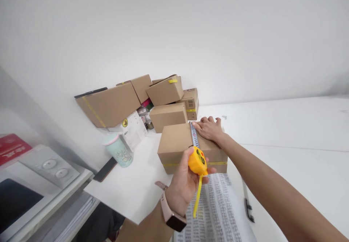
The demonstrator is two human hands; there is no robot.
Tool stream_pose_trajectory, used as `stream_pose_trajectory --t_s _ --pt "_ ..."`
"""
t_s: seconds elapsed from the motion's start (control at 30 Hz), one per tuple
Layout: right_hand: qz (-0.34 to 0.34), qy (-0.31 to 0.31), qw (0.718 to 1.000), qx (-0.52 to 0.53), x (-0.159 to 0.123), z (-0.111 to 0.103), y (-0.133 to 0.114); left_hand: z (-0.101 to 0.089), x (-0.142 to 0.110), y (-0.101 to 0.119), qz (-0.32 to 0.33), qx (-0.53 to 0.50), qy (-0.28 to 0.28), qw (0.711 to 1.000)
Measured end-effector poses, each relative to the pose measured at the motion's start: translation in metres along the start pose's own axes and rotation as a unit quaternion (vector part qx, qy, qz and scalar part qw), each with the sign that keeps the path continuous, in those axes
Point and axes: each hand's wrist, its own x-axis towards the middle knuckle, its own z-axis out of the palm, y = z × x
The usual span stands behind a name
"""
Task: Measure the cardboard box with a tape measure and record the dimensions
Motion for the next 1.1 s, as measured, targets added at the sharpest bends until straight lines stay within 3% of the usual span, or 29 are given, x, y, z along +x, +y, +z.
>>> stream_pose_trajectory --t_s 0.13,0.33,0.57,0.7,0.77,0.83,0.9,1.0,1.1 --pt "-0.001 0.004 1.000 -0.016 0.004 0.000 -0.001 -0.002 -0.005 -0.015 0.006 0.007 0.038 0.999" --pt "0.001 0.017 1.000 -0.018 0.005 0.001 -0.003 -0.008 -0.021 -0.033 0.035 0.019 0.006 0.999" --pt "0.007 0.036 0.999 0.001 0.002 0.005 -0.004 -0.005 -0.021 -0.029 0.025 0.017 0.006 1.000" --pt "0.003 0.064 0.997 0.030 -0.002 -0.007 -0.006 -0.014 -0.024 -0.022 0.017 0.011 0.001 1.000" --pt "0.033 0.149 0.981 0.120 -0.009 -0.020 -0.004 -0.027 -0.032 -0.017 0.055 0.031 -0.019 0.998" --pt "0.089 0.249 0.937 0.230 -0.023 -0.031 0.004 -0.047 -0.042 -0.009 0.131 0.064 -0.029 0.989" --pt "0.143 0.294 0.896 0.300 -0.045 -0.034 0.018 -0.071 -0.051 -0.001 0.216 0.102 -0.009 0.971" --pt "0.208 0.260 0.863 0.380 -0.087 -0.018 0.041 -0.109 -0.053 0.010 0.302 0.154 0.051 0.940" --pt "0.262 0.140 0.828 0.475 -0.126 0.007 0.053 -0.138 -0.039 0.017 0.289 0.172 0.078 0.939"
